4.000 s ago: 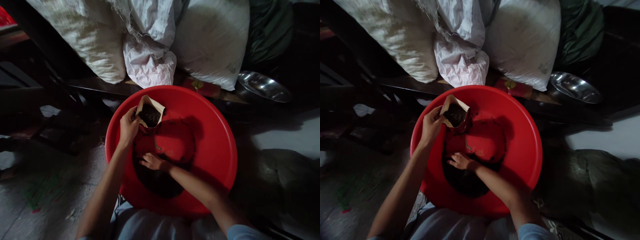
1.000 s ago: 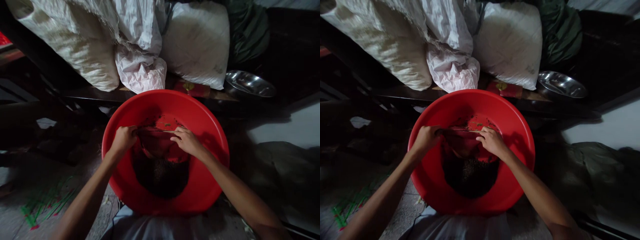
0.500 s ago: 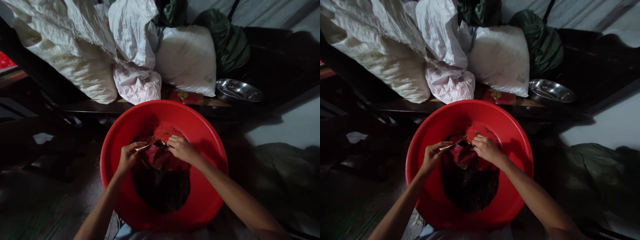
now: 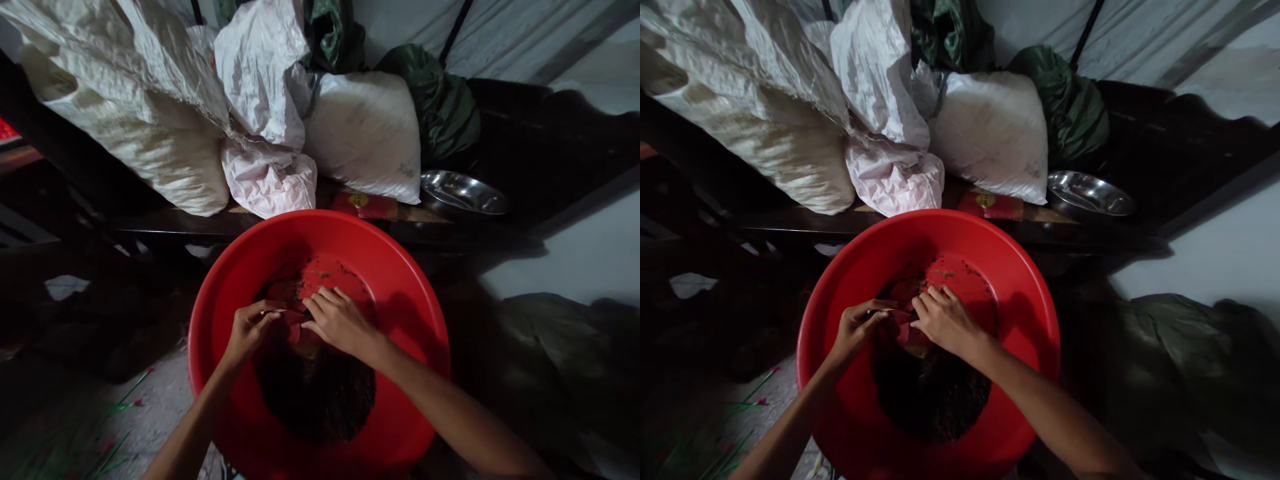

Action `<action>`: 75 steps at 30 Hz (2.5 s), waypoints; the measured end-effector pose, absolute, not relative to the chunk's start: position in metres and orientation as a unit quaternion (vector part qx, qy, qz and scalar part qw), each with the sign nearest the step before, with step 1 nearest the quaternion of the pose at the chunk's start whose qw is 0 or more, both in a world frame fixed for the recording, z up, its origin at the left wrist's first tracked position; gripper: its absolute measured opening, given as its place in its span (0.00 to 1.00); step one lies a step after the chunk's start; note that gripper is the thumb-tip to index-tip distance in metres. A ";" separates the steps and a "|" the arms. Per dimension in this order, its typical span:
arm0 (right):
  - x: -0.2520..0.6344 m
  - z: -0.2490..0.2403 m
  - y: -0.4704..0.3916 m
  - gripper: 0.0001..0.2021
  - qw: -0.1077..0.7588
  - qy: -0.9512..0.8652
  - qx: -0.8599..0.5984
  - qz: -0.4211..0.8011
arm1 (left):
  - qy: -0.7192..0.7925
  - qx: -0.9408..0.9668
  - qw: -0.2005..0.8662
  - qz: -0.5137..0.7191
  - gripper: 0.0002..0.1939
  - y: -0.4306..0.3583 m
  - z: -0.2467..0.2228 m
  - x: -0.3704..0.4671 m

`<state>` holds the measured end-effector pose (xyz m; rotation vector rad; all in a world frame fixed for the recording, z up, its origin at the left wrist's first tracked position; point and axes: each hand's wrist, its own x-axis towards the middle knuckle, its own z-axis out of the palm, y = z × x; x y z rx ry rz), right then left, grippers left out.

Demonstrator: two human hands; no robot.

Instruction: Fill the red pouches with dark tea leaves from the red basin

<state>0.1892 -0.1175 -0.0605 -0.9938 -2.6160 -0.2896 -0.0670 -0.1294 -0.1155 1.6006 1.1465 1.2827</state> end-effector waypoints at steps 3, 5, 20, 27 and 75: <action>0.178 -0.066 -0.118 0.07 0.133 -0.924 -0.356 -0.038 | 0.427 0.649 0.385 0.498 0.11 -0.128 -0.118 -0.073; 0.181 -0.069 -0.116 0.05 0.141 -0.924 -0.355 -0.007 | 0.418 0.666 0.379 0.488 0.13 -0.129 -0.119 -0.078; 0.179 -0.048 -0.118 0.14 0.093 -0.950 -0.293 0.056 | 0.391 0.587 0.419 0.571 0.27 -0.162 -0.124 -0.032; 0.148 -0.052 -0.103 0.17 -0.051 -0.960 -0.275 -0.011 | 0.452 0.598 0.389 0.537 0.24 -0.152 -0.120 -0.036; 0.257 -0.029 -0.070 0.25 0.054 -0.830 -0.551 0.072 | 0.406 0.728 0.352 0.426 0.29 -0.136 -0.114 -0.069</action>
